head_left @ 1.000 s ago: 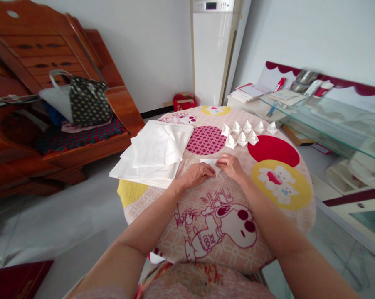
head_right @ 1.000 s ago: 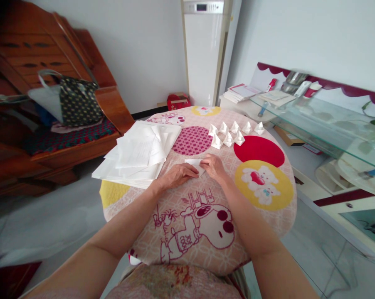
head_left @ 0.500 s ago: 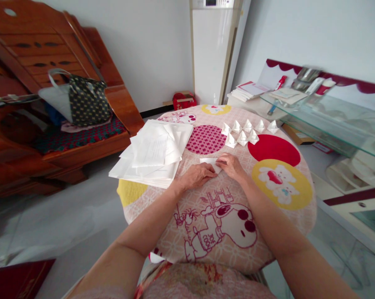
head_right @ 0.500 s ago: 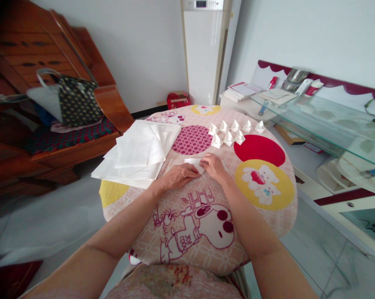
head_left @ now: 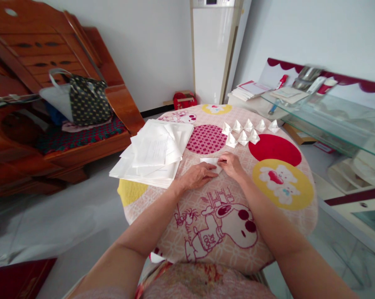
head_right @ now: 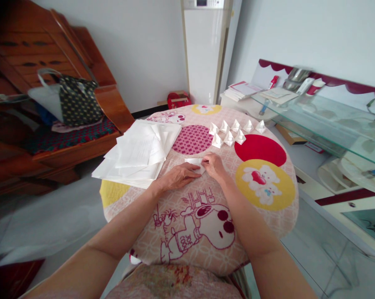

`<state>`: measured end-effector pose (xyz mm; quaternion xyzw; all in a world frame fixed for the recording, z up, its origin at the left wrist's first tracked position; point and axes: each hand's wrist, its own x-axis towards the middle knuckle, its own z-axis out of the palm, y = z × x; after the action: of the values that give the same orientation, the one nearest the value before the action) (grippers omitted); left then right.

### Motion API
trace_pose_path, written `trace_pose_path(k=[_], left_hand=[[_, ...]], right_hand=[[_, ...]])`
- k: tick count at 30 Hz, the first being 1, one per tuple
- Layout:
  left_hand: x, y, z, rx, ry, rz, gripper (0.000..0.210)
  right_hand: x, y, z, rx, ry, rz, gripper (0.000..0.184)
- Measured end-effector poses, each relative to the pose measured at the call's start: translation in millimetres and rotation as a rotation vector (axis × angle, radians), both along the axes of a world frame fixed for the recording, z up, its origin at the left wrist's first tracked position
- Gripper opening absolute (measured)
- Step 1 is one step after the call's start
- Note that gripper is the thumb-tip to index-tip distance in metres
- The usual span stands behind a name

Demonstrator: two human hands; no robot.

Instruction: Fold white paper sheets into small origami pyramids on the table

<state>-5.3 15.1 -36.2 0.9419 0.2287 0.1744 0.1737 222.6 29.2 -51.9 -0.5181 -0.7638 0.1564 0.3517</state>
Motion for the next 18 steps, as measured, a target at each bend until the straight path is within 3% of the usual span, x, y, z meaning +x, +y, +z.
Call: trace_pose_path(k=[12, 18], left_hand=[[-0.8, 2.5, -2.7, -0.003, 0.05, 0.007, 0.036], [5.0, 2.6, 1.7, 0.008, 0.077, 0.039, 0.027]], right_hand=[[-7.4, 0.5, -4.2, 0.013, -0.071, -0.064, 0.02], [-8.8, -0.3, -7.2, 0.028, -0.079, -0.075, 0.019]])
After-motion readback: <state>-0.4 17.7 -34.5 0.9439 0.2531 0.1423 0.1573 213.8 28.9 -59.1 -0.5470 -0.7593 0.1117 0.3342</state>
